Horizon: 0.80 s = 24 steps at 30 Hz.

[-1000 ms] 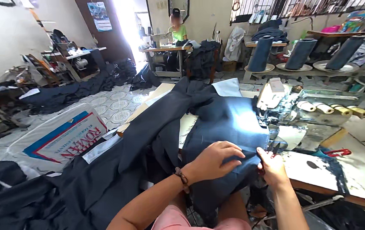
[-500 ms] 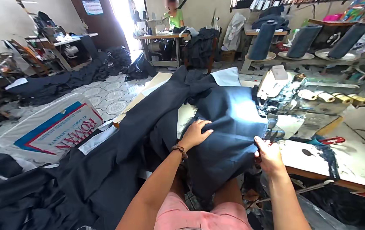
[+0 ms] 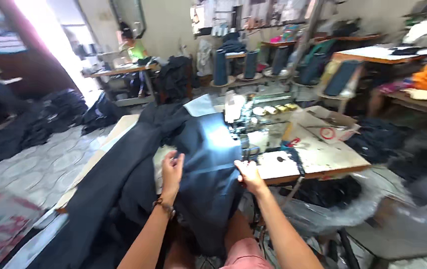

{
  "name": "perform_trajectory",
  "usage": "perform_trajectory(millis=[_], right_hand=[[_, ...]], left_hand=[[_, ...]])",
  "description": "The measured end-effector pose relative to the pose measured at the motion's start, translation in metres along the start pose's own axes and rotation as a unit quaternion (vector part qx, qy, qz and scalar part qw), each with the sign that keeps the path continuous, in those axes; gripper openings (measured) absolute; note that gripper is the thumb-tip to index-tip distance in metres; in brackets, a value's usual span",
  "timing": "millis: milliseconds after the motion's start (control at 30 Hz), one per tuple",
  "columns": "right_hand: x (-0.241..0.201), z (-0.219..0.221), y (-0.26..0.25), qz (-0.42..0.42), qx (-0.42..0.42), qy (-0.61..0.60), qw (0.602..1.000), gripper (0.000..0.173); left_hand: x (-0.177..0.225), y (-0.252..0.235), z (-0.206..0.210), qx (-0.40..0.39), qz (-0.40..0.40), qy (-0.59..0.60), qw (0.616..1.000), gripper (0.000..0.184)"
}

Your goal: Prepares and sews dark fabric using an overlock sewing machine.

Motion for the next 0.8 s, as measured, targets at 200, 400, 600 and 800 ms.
perform_trajectory(millis=[200, 400, 600, 800], right_hand=[[0.002, -0.003, -0.002, 0.0, -0.004, -0.017, 1.0, 0.018], [0.007, -0.006, -0.001, -0.021, 0.004, -0.016, 1.0, 0.02], [0.012, -0.002, -0.006, -0.031, 0.004, 0.004, 0.999, 0.017], [0.013, -0.001, -0.006, -0.027, 0.006, -0.001, 1.0, 0.015]], left_hand=[[0.134, 0.078, 0.084, -0.252, -0.051, 0.264, 0.93, 0.058], [0.223, 0.115, 0.107, -0.415, -0.095, 0.338, 0.839, 0.043], [0.151, 0.03, 0.042, -0.191, -0.181, 0.513, 0.817, 0.039], [0.137, -0.012, 0.008, -0.12, -0.137, 0.502, 0.846, 0.042]])
Point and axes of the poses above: each hand's wrist, its own y-axis away from the middle knuckle, its own z-axis out of the palm, x = y × z, the point moved 4 cm from there along -y, towards the middle knuckle, and after that the axes turned 14 degrees about -z, right-handed, at the moved point
